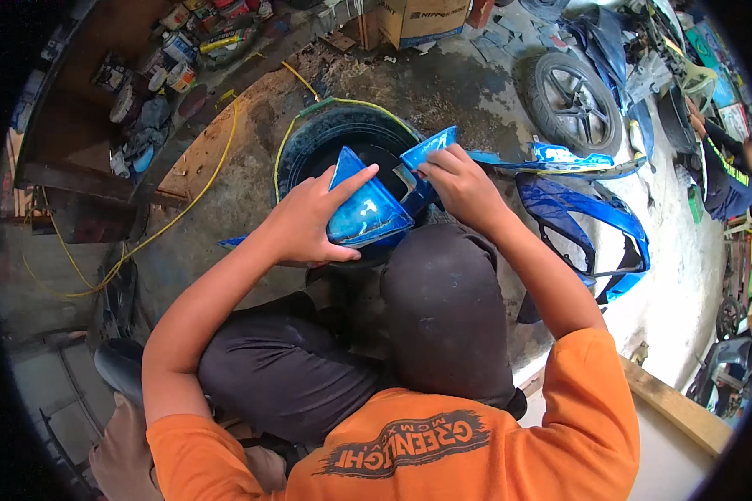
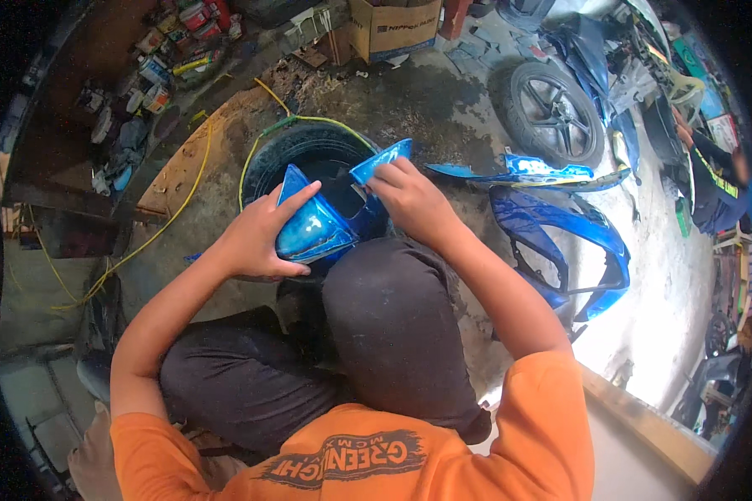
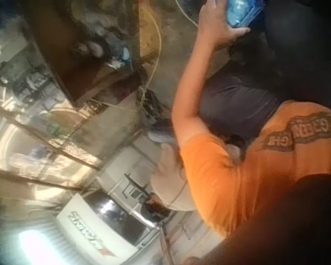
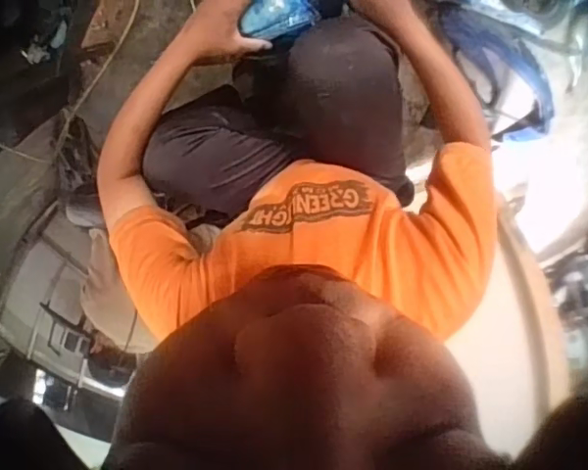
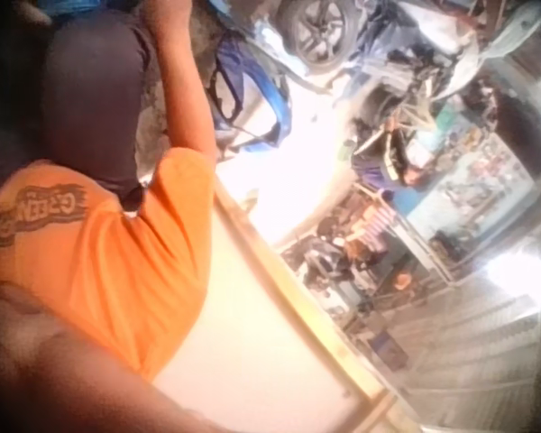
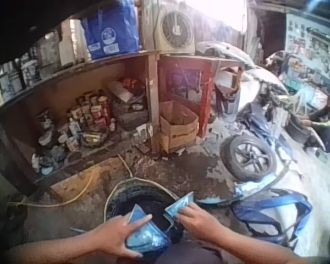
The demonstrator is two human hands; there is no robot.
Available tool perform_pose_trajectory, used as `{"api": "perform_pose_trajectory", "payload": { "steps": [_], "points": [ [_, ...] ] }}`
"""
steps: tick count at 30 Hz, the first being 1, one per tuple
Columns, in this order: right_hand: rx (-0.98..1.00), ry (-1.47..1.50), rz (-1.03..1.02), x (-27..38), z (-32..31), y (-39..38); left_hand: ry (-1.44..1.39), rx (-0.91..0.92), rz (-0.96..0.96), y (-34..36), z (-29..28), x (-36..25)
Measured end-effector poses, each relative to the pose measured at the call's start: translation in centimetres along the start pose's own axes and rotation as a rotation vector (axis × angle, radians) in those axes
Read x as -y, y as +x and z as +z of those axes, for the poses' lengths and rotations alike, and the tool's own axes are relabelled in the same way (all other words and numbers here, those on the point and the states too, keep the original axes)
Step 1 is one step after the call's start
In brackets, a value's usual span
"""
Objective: The person sands motorcycle fairing parts using sandpaper and water from a bucket, rotating each piece and rubbing along its edges and surfaces by hand.
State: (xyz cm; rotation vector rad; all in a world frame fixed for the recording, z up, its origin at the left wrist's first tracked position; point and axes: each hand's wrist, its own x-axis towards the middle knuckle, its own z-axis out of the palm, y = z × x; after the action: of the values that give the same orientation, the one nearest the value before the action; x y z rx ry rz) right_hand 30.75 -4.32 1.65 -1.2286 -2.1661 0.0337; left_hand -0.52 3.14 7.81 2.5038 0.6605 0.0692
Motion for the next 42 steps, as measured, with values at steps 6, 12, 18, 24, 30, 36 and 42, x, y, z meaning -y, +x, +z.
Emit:
{"api": "perform_pose_trajectory", "payload": {
  "steps": [6,12,18,24,30,36,42],
  "points": [
    [0.018,-0.020,-0.009,-0.7,-0.2,2.3,0.008,0.025,-0.023,0.2,-0.1,-0.2],
    [0.059,0.021,-0.031,0.1,-1.7,-1.3,0.008,0.033,-0.007,0.0,-0.4,-0.3],
    [0.072,-0.059,-0.014,-0.9,0.0,2.1,-0.015,0.005,0.026,0.1,0.0,0.0],
    [0.024,-0.042,-0.100,-1.1,-0.2,2.4,-0.022,0.038,-0.014,0.2,-0.1,-0.3],
    [0.137,-0.032,-0.035,-0.4,-1.4,-1.1,-0.026,0.042,-0.005,0.2,-0.5,-0.7],
    [0.066,-0.048,-0.069,-2.0,0.9,3.1,-0.032,-0.009,0.028,0.7,0.1,-0.3],
    [0.110,-0.034,-0.096,-0.5,-0.8,0.3,-0.023,0.007,0.007,-0.2,-0.2,-0.3]
  ]
}}
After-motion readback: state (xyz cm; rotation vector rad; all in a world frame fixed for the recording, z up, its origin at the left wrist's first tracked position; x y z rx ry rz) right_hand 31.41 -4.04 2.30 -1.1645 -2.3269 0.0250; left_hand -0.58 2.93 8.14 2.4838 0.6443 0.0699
